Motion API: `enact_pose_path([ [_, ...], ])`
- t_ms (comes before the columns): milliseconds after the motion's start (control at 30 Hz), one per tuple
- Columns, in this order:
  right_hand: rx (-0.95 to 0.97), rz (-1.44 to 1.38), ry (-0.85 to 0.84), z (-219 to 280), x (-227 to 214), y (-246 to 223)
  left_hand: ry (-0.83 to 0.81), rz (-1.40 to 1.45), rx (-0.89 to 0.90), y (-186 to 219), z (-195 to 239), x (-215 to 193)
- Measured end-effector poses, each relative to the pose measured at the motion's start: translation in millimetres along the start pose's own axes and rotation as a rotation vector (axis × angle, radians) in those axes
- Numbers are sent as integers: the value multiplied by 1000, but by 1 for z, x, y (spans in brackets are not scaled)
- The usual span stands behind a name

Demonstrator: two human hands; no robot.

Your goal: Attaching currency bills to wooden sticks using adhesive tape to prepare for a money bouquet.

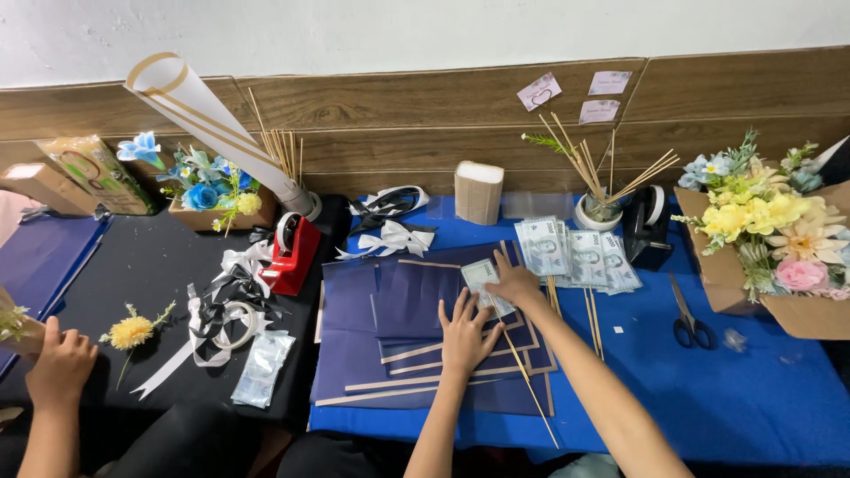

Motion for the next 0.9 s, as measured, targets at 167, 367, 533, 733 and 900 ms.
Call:
enact_pose_path([
  [167, -66, -19, 86, 62, -35, -25, 16, -6, 4, 2, 0, -6],
  [367, -92, -144, 279, 176, -44, -15, 27, -15, -37, -2, 0, -4],
  [533, -124, -4, 192, 276, 18, 2, 251, -61, -24, -1, 2, -14],
  [733, -87, 283, 187, 307, 61, 29, 254, -67, -51, -1, 4, -13],
  [900, -63, 250, 264, 294, 60, 36, 267, -68, -67, -5, 3, -12],
])
Point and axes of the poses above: each hand's wrist, its own z-axis away from the middle knuckle, its own x-axis out of the palm, y = z × x, the point moved 5 cm from there along -z, towards the middle knuckle, and after that the axes turned 2 degrees about -z, right-handed, at the moved point
